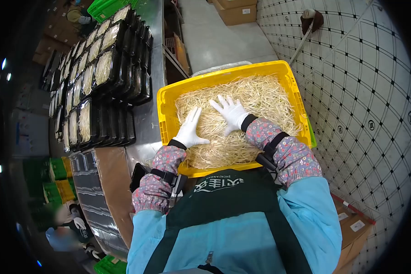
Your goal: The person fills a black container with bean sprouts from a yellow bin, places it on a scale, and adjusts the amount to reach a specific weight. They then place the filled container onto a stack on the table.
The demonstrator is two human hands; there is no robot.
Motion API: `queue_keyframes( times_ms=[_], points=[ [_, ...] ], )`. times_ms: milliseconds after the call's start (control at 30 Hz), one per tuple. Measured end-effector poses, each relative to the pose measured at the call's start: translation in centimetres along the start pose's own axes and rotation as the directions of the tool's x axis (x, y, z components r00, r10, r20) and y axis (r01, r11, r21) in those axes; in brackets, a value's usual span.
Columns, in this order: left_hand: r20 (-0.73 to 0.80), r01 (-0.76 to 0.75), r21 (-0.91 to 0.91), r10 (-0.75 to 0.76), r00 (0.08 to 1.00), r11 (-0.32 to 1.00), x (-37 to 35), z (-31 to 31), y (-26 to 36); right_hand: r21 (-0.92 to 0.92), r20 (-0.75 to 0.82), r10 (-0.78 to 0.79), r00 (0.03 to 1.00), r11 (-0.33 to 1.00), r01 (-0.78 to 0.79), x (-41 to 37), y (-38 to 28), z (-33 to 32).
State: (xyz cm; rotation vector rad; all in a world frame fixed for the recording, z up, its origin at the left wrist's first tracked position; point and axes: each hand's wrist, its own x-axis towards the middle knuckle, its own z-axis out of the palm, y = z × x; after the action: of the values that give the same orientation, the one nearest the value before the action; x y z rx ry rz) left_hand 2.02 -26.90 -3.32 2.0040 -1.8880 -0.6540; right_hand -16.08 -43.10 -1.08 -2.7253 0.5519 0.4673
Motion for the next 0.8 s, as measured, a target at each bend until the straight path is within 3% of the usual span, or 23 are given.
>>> queue_keyframes(
  times_ms=[100,233,300,333,433,500,567,633,767,800],
  points=[
    [0.194,0.143,-0.139,-0.114,0.974,0.980,2.1,1.9,-0.5,-0.053,0.000,0.002,1.000,0.999,-0.002,0.0,1.9,2.4],
    [0.180,0.368,-0.051,-0.354,0.918,0.928,3.4,3.8,0.9,-0.050,-0.090,-0.023,0.996,0.999,0.019,0.7,2.9,4.6],
    [0.149,0.370,-0.020,-0.363,0.920,0.929,3.3,3.9,1.2,0.013,-0.100,-0.034,0.994,0.999,0.036,1.4,3.7,4.9],
    [0.130,0.370,-0.005,-0.366,0.921,0.929,3.2,3.8,1.4,0.022,-0.230,-0.094,0.969,0.995,0.101,1.1,4.0,5.1],
    [0.070,0.381,-0.019,-0.379,0.923,0.925,1.7,2.5,2.1,0.031,-0.284,-0.110,0.952,0.992,0.123,1.0,5.6,4.5],
    [0.074,0.386,-0.011,-0.384,0.920,0.922,0.3,2.2,1.0,0.102,-0.309,-0.022,0.951,0.993,0.056,0.5,7.7,2.3],
    [-0.010,0.296,-0.045,-0.296,0.955,0.954,-1.2,1.2,1.8,0.279,-0.296,0.125,0.947,0.960,-0.039,0.6,9.2,-0.5],
    [-0.100,0.190,-0.048,-0.194,0.976,0.981,-1.9,1.4,2.7,0.379,-0.453,0.071,0.889,0.918,0.120,0.6,9.1,-2.6],
    [-0.039,0.109,0.091,-0.106,0.994,0.990,-0.8,2.9,4.8,0.460,-0.287,0.013,0.958,0.879,0.126,3.7,5.5,-0.2],
    [0.018,0.137,0.088,-0.139,0.990,0.987,-0.7,2.5,5.3,0.372,-0.177,-0.055,0.983,0.920,0.119,4.1,4.8,1.6]
  ],
)
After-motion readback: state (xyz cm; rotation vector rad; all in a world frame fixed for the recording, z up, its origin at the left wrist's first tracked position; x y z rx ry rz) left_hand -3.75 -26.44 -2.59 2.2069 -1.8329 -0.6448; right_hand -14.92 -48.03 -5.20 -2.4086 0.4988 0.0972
